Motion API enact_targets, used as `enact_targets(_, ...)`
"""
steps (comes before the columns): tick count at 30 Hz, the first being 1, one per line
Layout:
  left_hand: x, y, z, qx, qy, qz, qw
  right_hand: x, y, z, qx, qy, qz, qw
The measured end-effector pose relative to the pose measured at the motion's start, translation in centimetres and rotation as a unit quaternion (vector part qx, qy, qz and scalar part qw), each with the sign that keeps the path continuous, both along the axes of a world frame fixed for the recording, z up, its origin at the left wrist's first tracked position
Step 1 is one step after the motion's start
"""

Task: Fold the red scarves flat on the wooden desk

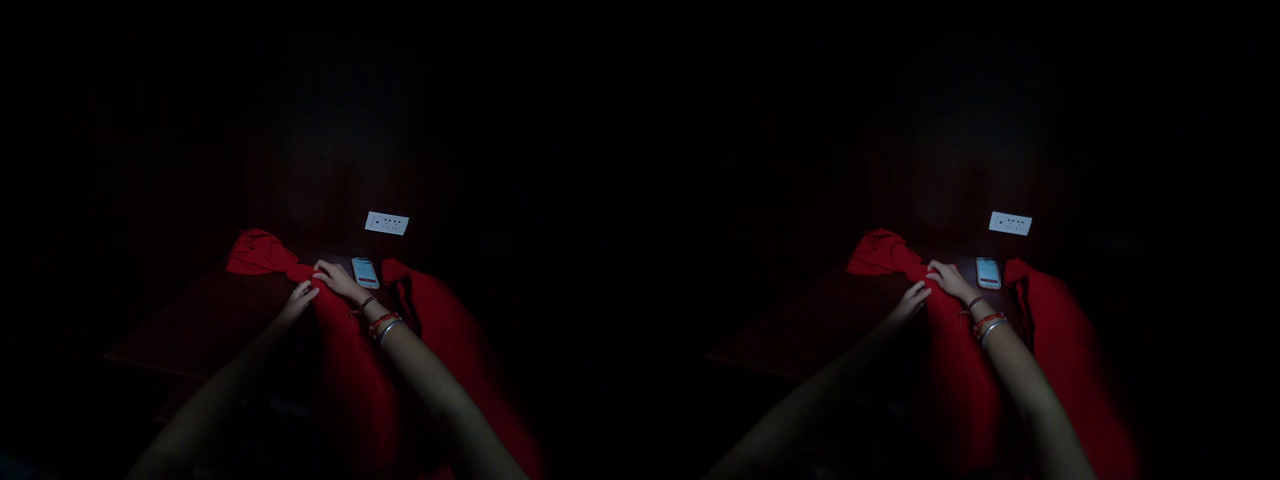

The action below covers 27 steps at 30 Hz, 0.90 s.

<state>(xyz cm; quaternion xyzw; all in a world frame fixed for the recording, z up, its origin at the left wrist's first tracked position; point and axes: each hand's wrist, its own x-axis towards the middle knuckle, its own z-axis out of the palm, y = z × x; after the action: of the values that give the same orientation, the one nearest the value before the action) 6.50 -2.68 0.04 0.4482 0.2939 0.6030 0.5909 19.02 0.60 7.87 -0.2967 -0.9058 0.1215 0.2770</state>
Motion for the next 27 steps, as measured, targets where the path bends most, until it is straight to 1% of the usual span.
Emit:
enact_targets(2, 0.0, -0.2, 0.2, -0.007, -0.056, -0.045, 0.997, 0.2, 0.3, -0.7, 0.005, 0.012, -0.033, 0.999)
enact_targets(4, -0.3, -0.2, 0.4, -0.022, -0.088, -0.062, 0.994, 0.6, 0.7, -1.5, 0.003, 0.019, -0.079, 0.997)
enact_targets(7, -1.4, -0.1, 0.5, -0.075, -0.063, -0.078, 0.992, 1.5, 0.7, -2.6, -0.004, 0.032, -0.162, 0.986)
enact_targets(9, -2.6, 0.1, 0.3, -0.098, -0.030, -0.092, 0.991, 2.3, -0.3, -3.0, -0.008, 0.043, -0.213, 0.976)
enact_targets(10, -3.2, 0.1, 0.2, -0.098, -0.015, -0.103, 0.990, 2.7, -1.2, -3.2, -0.010, 0.048, -0.236, 0.970)
enact_targets(12, -4.4, 0.2, -0.2, -0.077, 0.029, -0.135, 0.987, 3.3, -3.9, -3.6, -0.015, 0.052, -0.271, 0.961)
enact_targets(13, -5.0, 0.2, -0.3, -0.063, 0.056, -0.151, 0.985, 3.5, -5.6, -3.7, -0.009, 0.051, -0.277, 0.959)
enact_targets(15, -5.8, 0.4, -0.4, -0.039, 0.101, -0.170, 0.979, 3.4, -9.2, -4.3, -0.003, 0.030, -0.263, 0.964)
enact_targets(17, -6.2, 0.5, -0.2, -0.037, 0.144, -0.173, 0.974, 3.0, -12.2, -5.0, 0.000, -0.042, -0.244, 0.969)
enact_targets(19, -6.3, 0.5, 0.4, -0.047, 0.204, -0.177, 0.962, 2.3, -14.1, -5.8, 0.020, -0.123, -0.241, 0.963)
enact_targets(21, -6.0, 0.5, 1.3, -0.058, 0.260, -0.183, 0.946, 1.7, -14.9, -6.4, 0.052, -0.172, -0.249, 0.952)
enact_targets(22, -5.8, 0.5, 1.6, -0.062, 0.272, -0.191, 0.941, 1.5, -14.9, -6.7, 0.072, -0.184, -0.252, 0.947)
enact_targets(24, -5.3, 0.5, 2.2, -0.062, 0.263, -0.216, 0.938, 1.3, -14.7, -7.0, 0.115, -0.194, -0.246, 0.943)
enact_targets(27, -4.6, 0.8, 2.4, -0.063, 0.222, -0.248, 0.941, 1.5, -14.1, -7.6, 0.161, -0.211, -0.182, 0.947)
